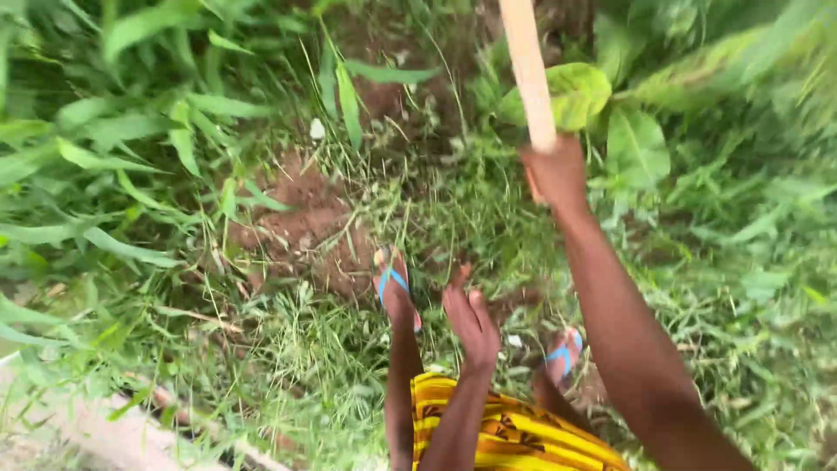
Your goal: Using a hoe to remove weeds and grass around plants in an outdoor garden.
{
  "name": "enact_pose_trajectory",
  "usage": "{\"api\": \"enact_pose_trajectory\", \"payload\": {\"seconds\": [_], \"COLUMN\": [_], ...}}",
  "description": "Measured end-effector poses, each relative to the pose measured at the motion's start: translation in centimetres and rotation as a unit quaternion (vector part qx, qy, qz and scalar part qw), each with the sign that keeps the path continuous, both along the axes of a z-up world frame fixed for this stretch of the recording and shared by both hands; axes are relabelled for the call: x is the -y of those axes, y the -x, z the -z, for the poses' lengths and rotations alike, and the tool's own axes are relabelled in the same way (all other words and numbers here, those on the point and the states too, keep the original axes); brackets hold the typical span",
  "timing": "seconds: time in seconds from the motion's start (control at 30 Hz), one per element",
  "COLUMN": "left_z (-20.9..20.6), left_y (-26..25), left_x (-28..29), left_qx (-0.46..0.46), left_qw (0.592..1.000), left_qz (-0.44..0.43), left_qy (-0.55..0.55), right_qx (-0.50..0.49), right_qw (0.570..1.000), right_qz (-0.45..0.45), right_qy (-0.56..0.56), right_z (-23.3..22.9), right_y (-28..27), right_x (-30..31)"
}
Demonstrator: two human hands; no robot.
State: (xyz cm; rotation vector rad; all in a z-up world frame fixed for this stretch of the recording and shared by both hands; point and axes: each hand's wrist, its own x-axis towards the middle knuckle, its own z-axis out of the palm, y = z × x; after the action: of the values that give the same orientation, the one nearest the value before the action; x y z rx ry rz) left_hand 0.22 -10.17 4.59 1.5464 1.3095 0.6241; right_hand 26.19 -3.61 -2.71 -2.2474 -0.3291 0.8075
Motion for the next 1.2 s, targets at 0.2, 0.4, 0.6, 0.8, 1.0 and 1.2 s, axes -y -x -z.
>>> {"api": "enact_pose_trajectory", "payload": {"seconds": [0.2, 0.4, 0.6, 0.8, 1.0, 1.2], "left_z": [1.1, 6.2, -0.1, 1.4, -0.5, 1.2], "left_y": [1.0, 1.2, 2.3, 3.2, 2.9, 3.6], "left_x": [1.8, 5.5, 1.5, 3.8, 2.7, 3.8], "left_qx": [-0.005, 0.281, 0.001, -0.02, -0.001, 0.022], "left_qw": [1.0, 0.911, 1.0, 0.999, 1.0, 1.0], "left_qz": [-0.011, -0.225, -0.024, 0.02, 0.025, -0.004], "left_qy": [-0.011, 0.2, 0.019, -0.025, -0.019, 0.002], "right_qx": [0.026, 0.093, -0.067, -0.056, 0.098, -0.169], "right_qw": [0.995, 0.881, 0.951, 0.995, 0.993, 0.959], "right_qz": [-0.08, -0.325, -0.167, -0.069, -0.064, 0.0], "right_qy": [0.056, 0.33, 0.252, 0.035, -0.023, 0.225], "right_z": [6.6, 17.0, 2.0, -5.3, 6.3, 13.3], "right_y": [2.7, 9.0, 9.8, 6.7, 6.5, 17.5], "right_x": [4.0, 19.5, 9.9, -0.9, 2.4, 25.7]}}
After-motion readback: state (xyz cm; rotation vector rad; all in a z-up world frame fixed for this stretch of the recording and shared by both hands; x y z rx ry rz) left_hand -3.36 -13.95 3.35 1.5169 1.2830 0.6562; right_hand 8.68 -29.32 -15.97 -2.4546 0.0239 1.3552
